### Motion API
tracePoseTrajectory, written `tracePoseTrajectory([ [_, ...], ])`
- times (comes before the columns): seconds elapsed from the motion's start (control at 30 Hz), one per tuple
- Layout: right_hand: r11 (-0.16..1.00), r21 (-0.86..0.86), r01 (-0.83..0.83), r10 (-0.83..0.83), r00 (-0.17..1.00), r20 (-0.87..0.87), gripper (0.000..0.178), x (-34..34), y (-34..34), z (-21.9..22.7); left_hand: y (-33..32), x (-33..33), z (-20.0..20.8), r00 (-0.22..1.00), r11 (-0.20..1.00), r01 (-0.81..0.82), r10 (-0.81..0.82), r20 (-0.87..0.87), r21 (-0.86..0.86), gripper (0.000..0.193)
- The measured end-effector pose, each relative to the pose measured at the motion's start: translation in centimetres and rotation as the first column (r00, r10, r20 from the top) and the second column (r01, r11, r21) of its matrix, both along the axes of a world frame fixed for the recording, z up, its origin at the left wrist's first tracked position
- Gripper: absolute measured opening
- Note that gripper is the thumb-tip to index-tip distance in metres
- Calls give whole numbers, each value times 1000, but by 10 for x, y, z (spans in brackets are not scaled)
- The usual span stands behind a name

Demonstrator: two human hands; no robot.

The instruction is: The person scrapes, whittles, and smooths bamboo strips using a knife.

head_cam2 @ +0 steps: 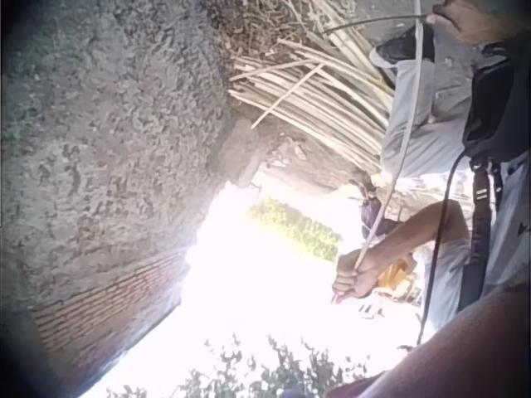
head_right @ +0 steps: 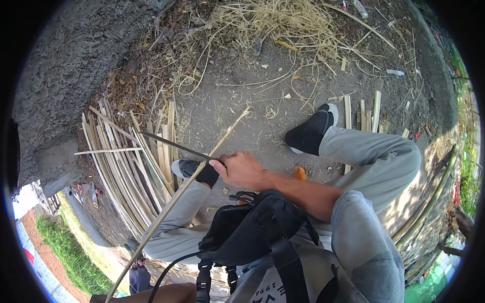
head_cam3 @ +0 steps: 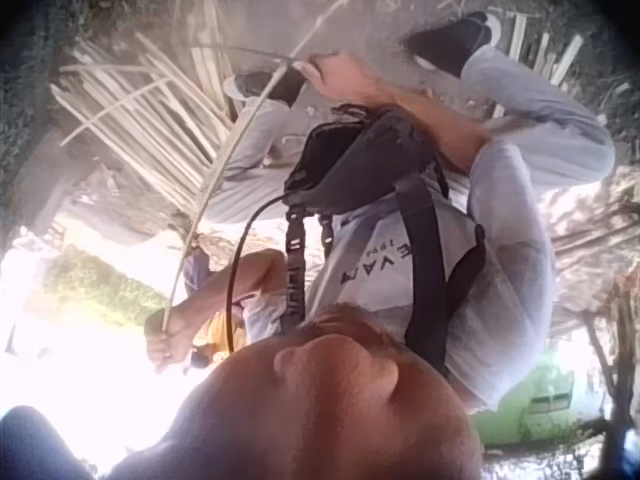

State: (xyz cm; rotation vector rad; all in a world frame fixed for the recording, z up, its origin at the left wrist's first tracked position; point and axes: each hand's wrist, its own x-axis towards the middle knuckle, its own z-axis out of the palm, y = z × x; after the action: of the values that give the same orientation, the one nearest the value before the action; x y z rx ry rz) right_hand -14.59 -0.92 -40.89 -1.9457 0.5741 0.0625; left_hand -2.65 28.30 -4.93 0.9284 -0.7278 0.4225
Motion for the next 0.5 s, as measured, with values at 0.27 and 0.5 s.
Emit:
tracePoseTrajectory([
  [0.27,987,-107,123,-141,974,-179,52,1,-25,-68,-1,4,-10,999,999,-35,35,4,2,44],
  [0.5,959,-171,226,-257,947,-191,54,-9,-51,-109,5,10,-8,1000,1000,4,-4,-13,10,44],
])
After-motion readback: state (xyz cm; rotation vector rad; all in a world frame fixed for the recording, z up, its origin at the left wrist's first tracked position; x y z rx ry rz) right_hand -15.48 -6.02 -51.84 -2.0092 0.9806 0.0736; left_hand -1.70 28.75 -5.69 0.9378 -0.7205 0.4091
